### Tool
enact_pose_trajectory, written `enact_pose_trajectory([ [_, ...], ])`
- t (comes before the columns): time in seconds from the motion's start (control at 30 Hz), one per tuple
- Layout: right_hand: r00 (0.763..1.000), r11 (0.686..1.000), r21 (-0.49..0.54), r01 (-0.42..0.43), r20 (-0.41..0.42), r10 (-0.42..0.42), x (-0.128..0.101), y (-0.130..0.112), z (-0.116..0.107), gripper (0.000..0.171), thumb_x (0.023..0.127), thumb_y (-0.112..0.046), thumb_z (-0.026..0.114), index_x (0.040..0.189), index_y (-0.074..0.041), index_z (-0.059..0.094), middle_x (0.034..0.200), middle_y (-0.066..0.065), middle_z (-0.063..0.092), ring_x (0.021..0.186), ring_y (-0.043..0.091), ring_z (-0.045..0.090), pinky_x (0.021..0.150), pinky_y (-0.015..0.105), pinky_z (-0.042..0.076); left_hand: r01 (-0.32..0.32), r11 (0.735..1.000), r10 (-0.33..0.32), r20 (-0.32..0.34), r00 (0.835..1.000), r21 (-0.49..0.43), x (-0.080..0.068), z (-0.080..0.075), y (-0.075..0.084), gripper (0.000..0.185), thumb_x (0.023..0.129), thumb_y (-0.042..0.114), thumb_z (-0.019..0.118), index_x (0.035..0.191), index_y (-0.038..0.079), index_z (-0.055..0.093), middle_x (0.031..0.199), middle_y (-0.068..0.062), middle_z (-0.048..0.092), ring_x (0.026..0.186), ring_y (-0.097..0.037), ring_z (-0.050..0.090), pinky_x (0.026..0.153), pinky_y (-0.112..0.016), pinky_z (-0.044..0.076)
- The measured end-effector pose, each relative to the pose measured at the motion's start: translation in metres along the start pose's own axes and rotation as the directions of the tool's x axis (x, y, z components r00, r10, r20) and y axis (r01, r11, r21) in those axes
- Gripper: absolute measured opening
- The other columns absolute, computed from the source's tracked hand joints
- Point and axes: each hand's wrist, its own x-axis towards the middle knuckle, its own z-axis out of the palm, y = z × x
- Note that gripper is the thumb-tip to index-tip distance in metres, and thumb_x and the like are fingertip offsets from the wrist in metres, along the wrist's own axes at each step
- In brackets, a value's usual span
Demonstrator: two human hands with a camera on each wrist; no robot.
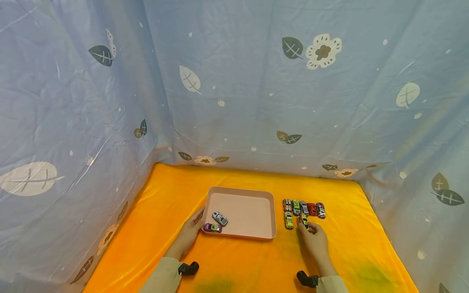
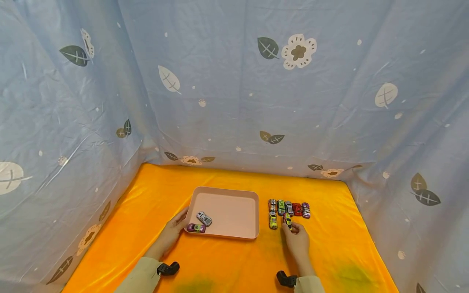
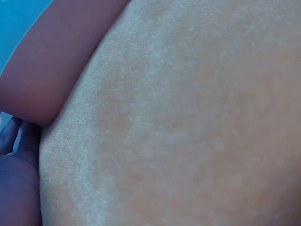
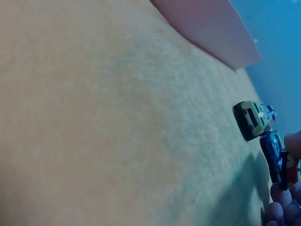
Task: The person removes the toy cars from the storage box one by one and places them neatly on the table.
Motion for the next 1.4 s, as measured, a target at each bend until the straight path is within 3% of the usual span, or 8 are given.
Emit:
enact_pose_trajectory([
  [0.37, 0.998, 1.0, 0.005, -0.031, 0.048, 0.031, 0.004, 0.0, 0.004, 0.079, 0.092, -0.056, 0.056, 0.136, 0.008, 0.043, 0.128, 0.031, 0.047, 0.115, 0.04, 0.047, 0.092, 0.052, 0.044, -0.006, 1.0, 0.006, -0.018, 1.0, 0.019, 0.001, 0.001, -0.003, 0.05, 0.103, 0.013, 0.047, 0.151, 0.015, 0.036, 0.153, -0.011, 0.034, 0.14, -0.029, 0.03, 0.113, -0.047, 0.024],
  [0.73, 0.999, 0.999, 0.014, -0.04, 0.004, 0.04, 0.004, -0.003, 0.013, 0.083, 0.088, -0.062, 0.058, 0.131, 0.008, 0.046, 0.122, 0.028, 0.05, 0.108, 0.037, 0.05, 0.086, 0.047, 0.046, -0.014, 1.0, 0.015, -0.019, 1.0, 0.028, 0.001, -0.002, -0.002, 0.051, 0.103, 0.017, 0.049, 0.152, 0.015, 0.034, 0.153, -0.01, 0.034, 0.14, -0.027, 0.03, 0.113, -0.044, 0.024],
  [0.97, 0.998, 0.999, 0.023, -0.037, -0.054, 0.038, 0.004, -0.001, 0.015, 0.069, 0.087, -0.058, 0.062, 0.119, 0.002, 0.055, 0.108, 0.019, 0.058, 0.094, 0.029, 0.055, 0.071, 0.031, 0.047, -0.017, 1.0, 0.018, 0.011, 1.0, -0.013, 0.001, -0.001, -0.003, 0.051, 0.103, 0.015, 0.047, 0.152, 0.013, 0.032, 0.155, -0.012, 0.031, 0.141, -0.028, 0.028, 0.113, -0.044, 0.023],
  [1.4, 0.993, 0.999, 0.001, -0.034, -0.111, 0.034, 0.008, -0.003, 0.021, 0.045, 0.091, -0.038, 0.065, 0.114, 0.001, 0.058, 0.1, 0.017, 0.059, 0.087, 0.028, 0.055, 0.064, 0.029, 0.046, -0.013, 1.0, 0.013, 0.012, 1.0, 0.001, 0.004, -0.003, -0.006, 0.051, 0.103, 0.015, 0.048, 0.152, 0.014, 0.033, 0.154, -0.012, 0.032, 0.141, -0.027, 0.029, 0.113, -0.043, 0.025],
])
